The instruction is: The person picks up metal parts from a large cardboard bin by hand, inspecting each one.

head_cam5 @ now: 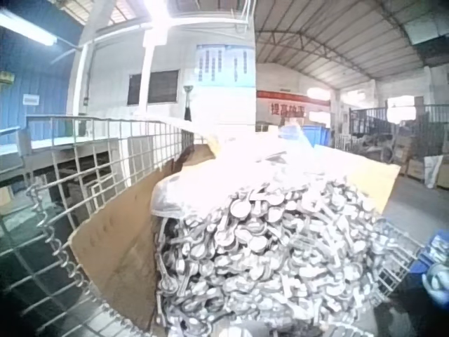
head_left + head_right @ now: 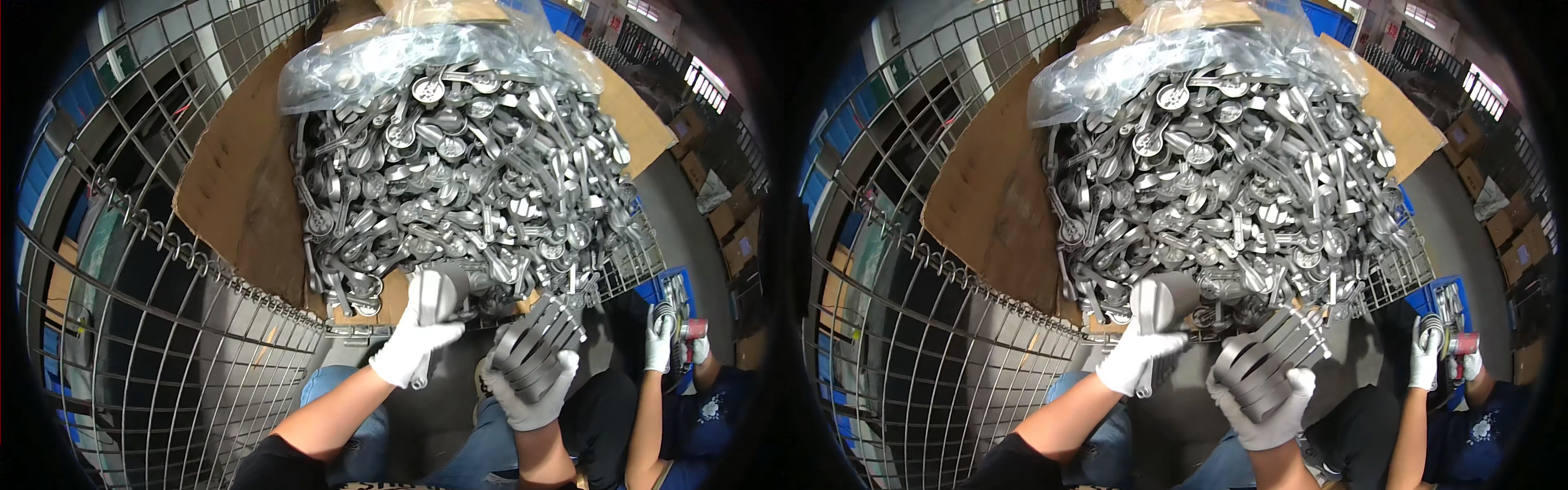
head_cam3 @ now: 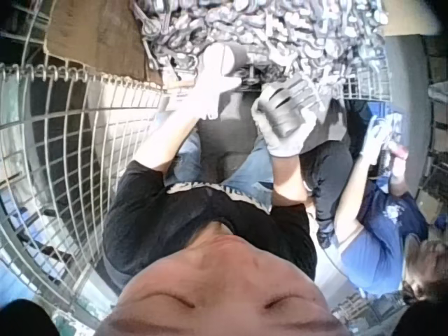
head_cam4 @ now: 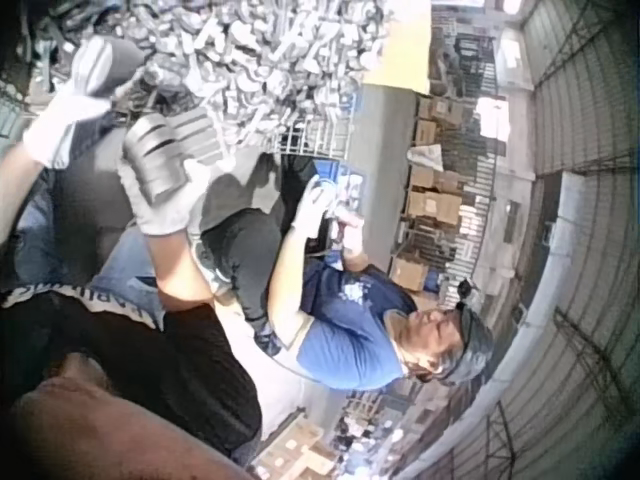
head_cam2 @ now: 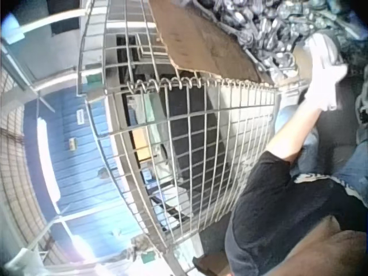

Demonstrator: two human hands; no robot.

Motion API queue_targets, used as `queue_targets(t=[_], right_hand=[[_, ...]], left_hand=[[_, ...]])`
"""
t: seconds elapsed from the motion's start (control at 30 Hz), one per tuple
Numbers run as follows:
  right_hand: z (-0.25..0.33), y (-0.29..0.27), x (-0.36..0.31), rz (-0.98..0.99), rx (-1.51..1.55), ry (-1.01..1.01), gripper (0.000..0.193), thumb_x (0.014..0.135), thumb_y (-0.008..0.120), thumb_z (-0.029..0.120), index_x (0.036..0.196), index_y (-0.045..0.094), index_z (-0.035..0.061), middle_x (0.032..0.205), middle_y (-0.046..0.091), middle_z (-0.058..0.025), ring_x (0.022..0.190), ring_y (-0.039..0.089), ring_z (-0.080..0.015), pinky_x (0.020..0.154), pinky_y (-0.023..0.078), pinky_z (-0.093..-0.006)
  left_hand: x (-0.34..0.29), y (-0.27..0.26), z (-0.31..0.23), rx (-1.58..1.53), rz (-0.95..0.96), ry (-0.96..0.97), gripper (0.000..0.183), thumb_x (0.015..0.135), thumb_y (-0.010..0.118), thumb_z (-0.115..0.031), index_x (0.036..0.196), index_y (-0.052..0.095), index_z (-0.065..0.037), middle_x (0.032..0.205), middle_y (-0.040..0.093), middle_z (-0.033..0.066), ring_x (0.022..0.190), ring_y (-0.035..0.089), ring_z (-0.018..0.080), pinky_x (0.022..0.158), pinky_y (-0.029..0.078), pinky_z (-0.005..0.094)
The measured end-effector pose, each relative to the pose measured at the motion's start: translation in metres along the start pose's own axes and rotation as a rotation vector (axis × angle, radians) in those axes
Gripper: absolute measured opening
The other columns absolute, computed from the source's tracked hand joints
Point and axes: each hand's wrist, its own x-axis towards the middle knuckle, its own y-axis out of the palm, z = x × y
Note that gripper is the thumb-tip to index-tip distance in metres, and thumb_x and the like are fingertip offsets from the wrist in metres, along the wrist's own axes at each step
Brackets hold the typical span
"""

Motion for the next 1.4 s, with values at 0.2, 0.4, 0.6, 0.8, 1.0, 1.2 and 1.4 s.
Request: queue_targets(t=[0.2,0.4,0.6,0.8,1.0,1.2,1.4], right_hand=[[0.002,0.001,-0.001,-0.103,0.241,0.112,0.068,0.064,0.048,0.039,0.120,0.040,0.0022,0.113,0.049,-0.0193,0.104,0.051,-0.0354,0.083,0.048,-0.0463],[-0.003,-0.001,0.002,0.028,0.335,0.074,0.066,0.058,0.053,0.022,0.116,0.041,-0.0047,0.105,0.053,-0.0178,0.094,0.055,-0.0336,0.083,0.048,-0.0399],[-0.004,-0.015,0.010,-0.100,0.236,0.097,0.063,0.059,0.052,0.020,0.116,0.044,-0.0064,0.109,0.055,-0.0213,0.097,0.056,-0.0372,0.086,0.047,-0.0443],[0.000,-0.019,0.008,-0.285,0.102,0.107,0.057,0.069,0.048,0.037,0.116,0.049,0.0031,0.113,0.055,-0.0160,0.099,0.056,-0.0351,0.087,0.045,-0.0493],[-0.012,-0.038,0.005,-0.170,-1.545,-0.579,0.065,0.054,0.082,0.024,0.105,0.048,0.0002,0.099,0.059,-0.0113,0.087,0.060,-0.0263,0.077,0.046,-0.0348],[-0.013,-0.047,0.009,-0.193,-1.777,-0.772,0.068,0.046,0.088,0.028,0.094,0.050,-0.0006,0.088,0.057,-0.0117,0.072,0.057,-0.0242,0.069,0.045,-0.0330],[-0.002,-0.030,0.004,-0.097,-1.693,-0.561,0.044,0.050,0.078,0.035,0.081,0.061,0.0083,0.077,0.061,-0.0096,0.073,0.058,-0.0312,0.066,0.046,-0.0381]], left_hand=[[-0.009,0.016,0.004,0.923,-0.169,0.217,0.104,0.054,0.072,-0.014,0.137,0.011,0.001,0.117,0.050,0.0219,0.107,0.053,0.0328,0.089,0.043,0.0357],[-0.008,0.024,-0.003,1.255,-0.285,0.410,0.100,0.053,0.077,-0.024,0.130,0.024,0.010,0.100,0.055,0.0240,0.093,0.056,0.0367,0.081,0.046,0.0398],[-0.011,0.017,0.001,1.244,-0.090,0.320,0.108,0.052,0.081,-0.032,0.132,0.021,0.009,0.108,0.052,0.0274,0.100,0.053,0.0394,0.088,0.043,0.0411],[-0.005,-0.002,-0.001,0.824,0.162,0.075,0.085,0.060,0.072,-0.014,0.131,0.029,0.006,0.125,0.042,0.0195,0.120,0.040,0.0251,0.100,0.032,0.0326],[-0.005,-0.010,-0.012,0.195,0.267,-0.271,0.063,0.063,0.047,-0.002,0.125,0.040,0.004,0.114,0.052,0.0102,0.107,0.048,0.0172,0.093,0.036,0.0259],[-0.004,0.001,-0.002,0.484,0.174,-0.182,0.077,0.069,0.073,-0.020,0.130,0.032,0.005,0.118,0.050,0.0134,0.110,0.048,0.0195,0.096,0.037,0.0306],[-0.002,0.006,0.019,0.827,0.215,0.225,0.125,0.051,0.087,-0.029,0.136,0.001,0.005,0.124,0.039,0.0202,0.115,0.041,0.0247,0.099,0.034,0.0362]])
